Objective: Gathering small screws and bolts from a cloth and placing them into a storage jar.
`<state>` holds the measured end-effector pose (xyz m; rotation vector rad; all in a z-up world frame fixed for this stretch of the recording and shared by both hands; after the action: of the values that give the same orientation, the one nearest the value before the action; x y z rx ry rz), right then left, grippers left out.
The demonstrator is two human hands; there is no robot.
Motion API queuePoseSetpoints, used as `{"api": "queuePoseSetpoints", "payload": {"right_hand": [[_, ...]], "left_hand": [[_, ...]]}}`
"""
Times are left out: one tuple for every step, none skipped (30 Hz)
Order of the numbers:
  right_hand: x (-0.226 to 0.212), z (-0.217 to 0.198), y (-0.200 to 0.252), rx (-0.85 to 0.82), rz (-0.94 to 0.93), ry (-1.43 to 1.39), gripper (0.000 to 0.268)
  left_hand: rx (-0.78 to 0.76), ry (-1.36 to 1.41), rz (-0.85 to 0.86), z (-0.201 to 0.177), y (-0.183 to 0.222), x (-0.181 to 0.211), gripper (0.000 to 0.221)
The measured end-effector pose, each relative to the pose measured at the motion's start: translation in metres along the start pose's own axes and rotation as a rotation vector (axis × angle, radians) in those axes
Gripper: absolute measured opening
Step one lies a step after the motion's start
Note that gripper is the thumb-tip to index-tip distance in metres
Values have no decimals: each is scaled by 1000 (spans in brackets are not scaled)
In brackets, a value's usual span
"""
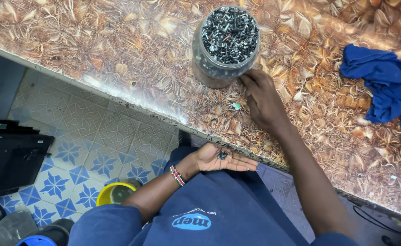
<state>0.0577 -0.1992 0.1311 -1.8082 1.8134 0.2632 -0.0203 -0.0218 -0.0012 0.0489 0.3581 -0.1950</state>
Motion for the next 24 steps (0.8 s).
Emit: {"api": "queuePoseSetpoints", "payload": {"right_hand": [[-7,1,9,-9,40,-21,49],[-13,4,21,-13,41,-22,49],[-19,7,32,-11,40,-36,49],[-26,12,43,-13,36,-55,50],[-33,17,52,-23,34,-62,50],[-43,21,62,1,-33,-44,49],[-53,24,73,25,-101,-27,48],[-59,30,83,14,-103,-37,48],[-65,35,93,23,-103,-78,47],[-71,38,103,32,-104,-118,46],[-77,42,110,21,-107,-126,46],[-83,45,116,34,-132,-136,46],[-90,47,122,47,-158,-145,46],[-94,49,125,43,-163,-151,46],[-98,51,127,26,-175,-246,45],[-102,52,129,13,-188,-337,46],[-98,46,122,11,-194,-339,46],[-94,39,116,47,-197,-311,45],[-89,32,109,82,-201,-282,45],[-87,31,94,78,-200,-284,45],[-83,30,79,65,-161,-198,48],[-79,30,63,55,-125,-111,51],[-77,38,64,53,-127,-110,51],[-75,49,60,40,-137,-51,51]], "left_hand": [[-8,52,-16,4,-1,-1,55],[-8,56,-14,5,0,-1,55],[-4,81,-24,5,0,-1,56],[1,109,-27,5,3,-2,56],[2,117,-18,4,4,1,56],[99,74,53,-2,6,5,52],[198,33,122,-8,9,9,49],[200,43,133,3,12,8,49],[316,56,169,10,17,8,41],[429,70,204,17,20,9,38],[430,81,214,-1,22,13,38],[431,56,245,-18,23,19,37],[433,30,276,-35,24,25,36],[433,34,284,-55,21,27,36],[423,79,276,-75,17,27,27],[411,121,267,-94,13,30,18],[410,120,273,-79,17,28,18],[442,31,297,-66,21,28,27],[473,-57,322,-53,25,28,36],[473,-53,323,-41,26,28,36],[436,-60,305,-28,26,27,36],[397,-71,288,-14,26,28,36],[395,-71,290,-24,27,28,36],[420,-110,336,-33,30,35,42]]}}
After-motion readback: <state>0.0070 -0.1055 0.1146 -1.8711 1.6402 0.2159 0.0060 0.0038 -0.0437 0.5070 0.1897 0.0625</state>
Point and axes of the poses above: each hand's wrist, its own y-axis away from the middle knuckle, its own z-axis out of the palm, x = y × z, the point moved 4 cm from there along -y, towards the middle knuckle, and after that the axes turned 8 degrees about x, right-handed, at the moved point
